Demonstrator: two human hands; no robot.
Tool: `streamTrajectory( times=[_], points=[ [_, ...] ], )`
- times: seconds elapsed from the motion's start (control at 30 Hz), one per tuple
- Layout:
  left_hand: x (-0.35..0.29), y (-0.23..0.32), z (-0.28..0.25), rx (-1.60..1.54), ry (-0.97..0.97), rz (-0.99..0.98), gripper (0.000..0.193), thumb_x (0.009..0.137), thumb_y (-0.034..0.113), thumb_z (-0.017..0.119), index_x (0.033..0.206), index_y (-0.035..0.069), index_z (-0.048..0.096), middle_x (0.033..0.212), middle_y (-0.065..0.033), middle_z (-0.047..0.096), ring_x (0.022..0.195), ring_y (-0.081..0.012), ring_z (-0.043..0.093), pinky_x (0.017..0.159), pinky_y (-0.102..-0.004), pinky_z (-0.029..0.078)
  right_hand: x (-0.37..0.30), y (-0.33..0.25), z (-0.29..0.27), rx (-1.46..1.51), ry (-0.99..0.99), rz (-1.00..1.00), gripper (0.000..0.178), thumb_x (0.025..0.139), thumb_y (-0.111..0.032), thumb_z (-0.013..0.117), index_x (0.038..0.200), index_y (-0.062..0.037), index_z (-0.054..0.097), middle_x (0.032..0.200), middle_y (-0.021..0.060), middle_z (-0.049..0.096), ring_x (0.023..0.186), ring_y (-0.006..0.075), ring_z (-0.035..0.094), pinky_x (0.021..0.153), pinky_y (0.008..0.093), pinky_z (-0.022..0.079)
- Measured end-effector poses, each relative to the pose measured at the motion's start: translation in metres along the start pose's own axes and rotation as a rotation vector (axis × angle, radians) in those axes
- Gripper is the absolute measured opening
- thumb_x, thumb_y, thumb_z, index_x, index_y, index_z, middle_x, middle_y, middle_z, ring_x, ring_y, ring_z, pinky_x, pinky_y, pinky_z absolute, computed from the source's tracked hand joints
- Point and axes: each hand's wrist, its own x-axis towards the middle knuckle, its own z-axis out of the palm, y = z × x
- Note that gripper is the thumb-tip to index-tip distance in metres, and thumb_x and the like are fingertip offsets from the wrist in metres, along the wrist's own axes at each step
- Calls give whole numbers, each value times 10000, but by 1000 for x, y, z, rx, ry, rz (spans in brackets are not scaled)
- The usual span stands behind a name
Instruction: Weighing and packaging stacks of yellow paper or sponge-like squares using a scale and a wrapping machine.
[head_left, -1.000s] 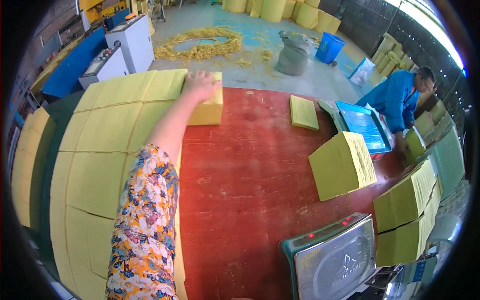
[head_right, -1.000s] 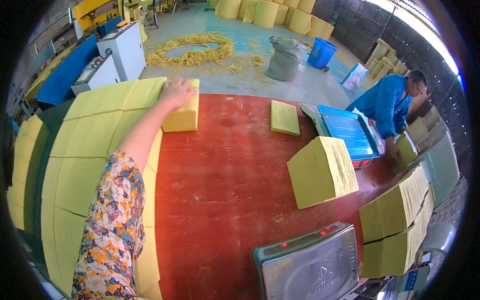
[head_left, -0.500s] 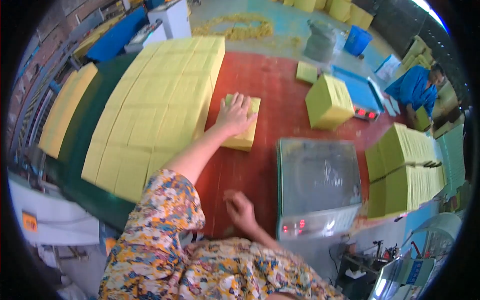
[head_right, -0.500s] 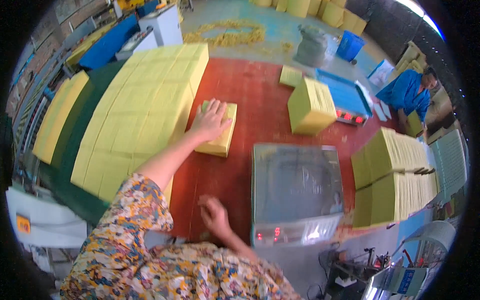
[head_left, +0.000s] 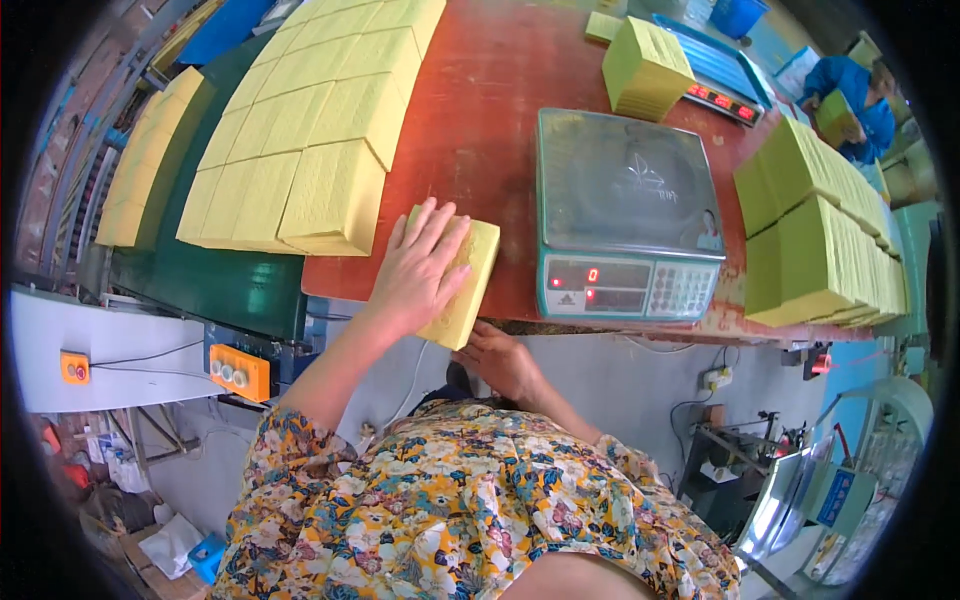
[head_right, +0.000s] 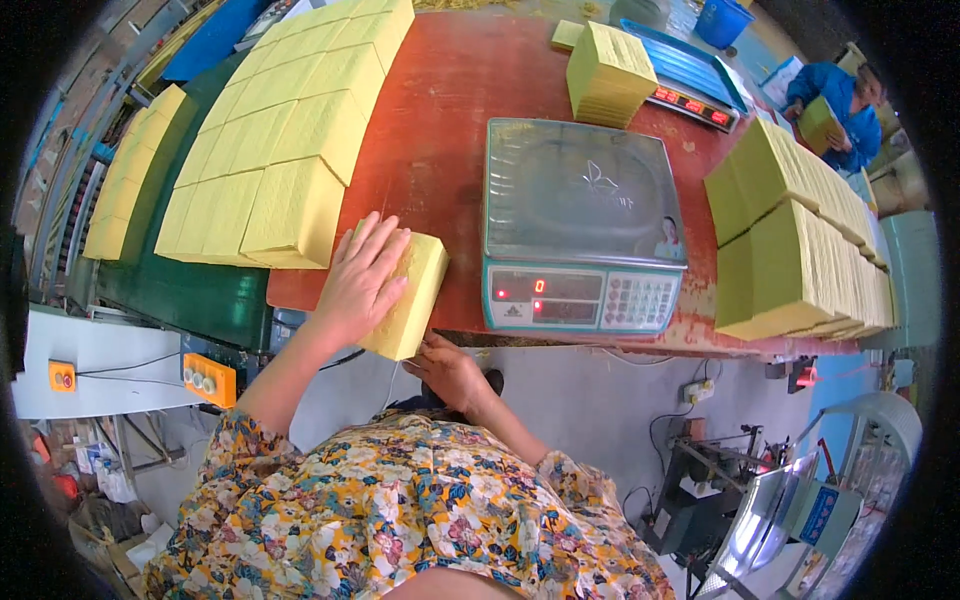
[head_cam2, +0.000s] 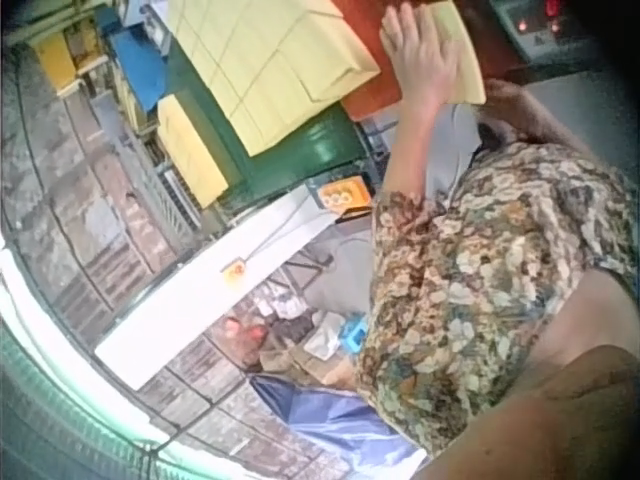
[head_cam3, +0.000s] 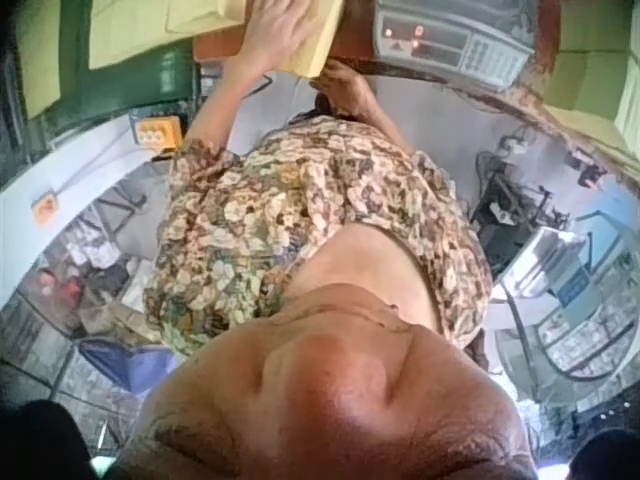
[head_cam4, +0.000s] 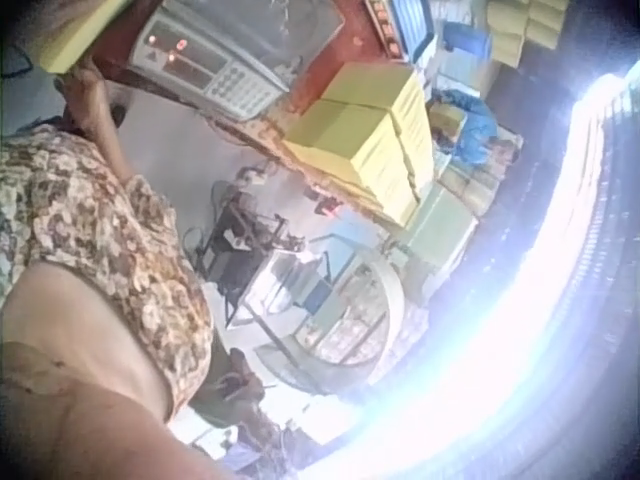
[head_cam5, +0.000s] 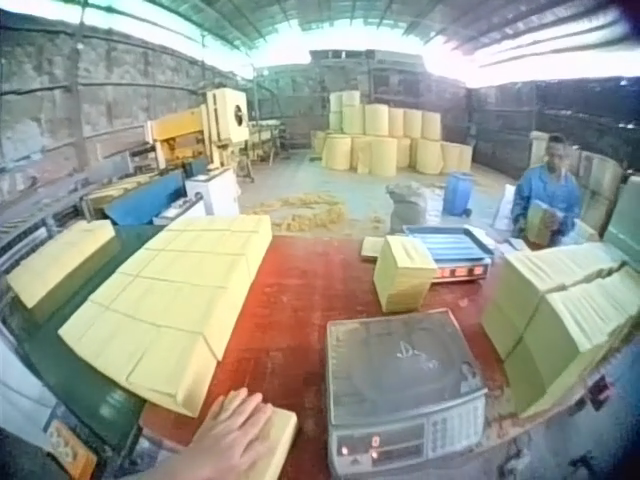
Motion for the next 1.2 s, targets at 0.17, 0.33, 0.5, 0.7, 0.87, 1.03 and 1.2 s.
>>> streamTrajectory(
  times=[0.17, 0.33, 0.5, 0.7, 0.87, 1.03, 1.2],
  points=[
    [-33, 14, 0, -29, 174, -227, 488, 951, 256, 518, 1404, 83, 465, 1478, -228, 362, 1390, -407, 302, 1122, -517, 271, -7, 3, 20, -7, 34, -105, 476, 973, -214, 502, 1395, -15, 407, 1375, 108, 521, 1275, 219, 485, 1093, 402, 344],
    [-55, -25, 19, -762, 295, -420, 456, 984, 254, 470, 1394, 56, 461, 1432, -219, 426, 1288, -359, 447, 1067, -430, 375, -16, -4, 46, -363, 215, -362, 387, 1018, -257, 467, 1340, -46, 497, 1346, 52, 536, 1239, 162, 492, 1051, 337, 364],
    [-74, 2, 31, -1885, 508, -986, 450, 1001, 345, 479, 1359, 70, 475, 1350, -80, 542, 1194, -212, 555, 992, -379, 477, -35, -34, 103, -964, 127, -767, 360, 1003, -239, 496, 1309, -49, 514, 1495, 175, 377, 1372, 268, 370, 1115, 384, 294],
    [10, 58, 19, -2125, 335, -558, 431, 993, 364, 478, 1314, 77, 475, 1242, -64, 576, 1132, -224, 578, 967, -399, 496, -76, -117, 140, -1481, 331, -1136, 446, 934, -259, 595, 1319, -48, 516, 1440, 212, 430, 1345, 395, 377, 1119, 454, 292],
    [140, 124, 45, -2448, 241, -474, 407, 989, 357, 493, 1301, 97, 478, 1246, -57, 567, 1137, -206, 578, 951, -387, 501, -101, -231, 137, -1839, 503, -1356, 542, 775, -163, 730, 1285, -70, 570, 1384, 185, 508, 1307, 433, 419, 1081, 495, 370],
    [214, 168, 46, -2312, 217, -448, 408, 990, 360, 494, 1309, 105, 492, 1248, -74, 586, 1103, -217, 606, 952, -373, 511, -103, -321, 103, -1871, 523, -1285, 523, 770, -189, 743, 1266, -116, 595, 1361, 142, 541, 1281, 395, 462, 1055, 470, 403],
    [222, 187, 56, -2476, 114, -710, 414, 1005, 363, 464, 1330, 108, 491, 1284, -94, 576, 1151, -249, 592, 980, -415, 509, -91, -351, 71, -1949, 552, -1212, 508, 770, -226, 743, 1249, -126, 609, 1321, 131, 566, 1249, 371, 491, 1014, 476, 420]
  ],
)
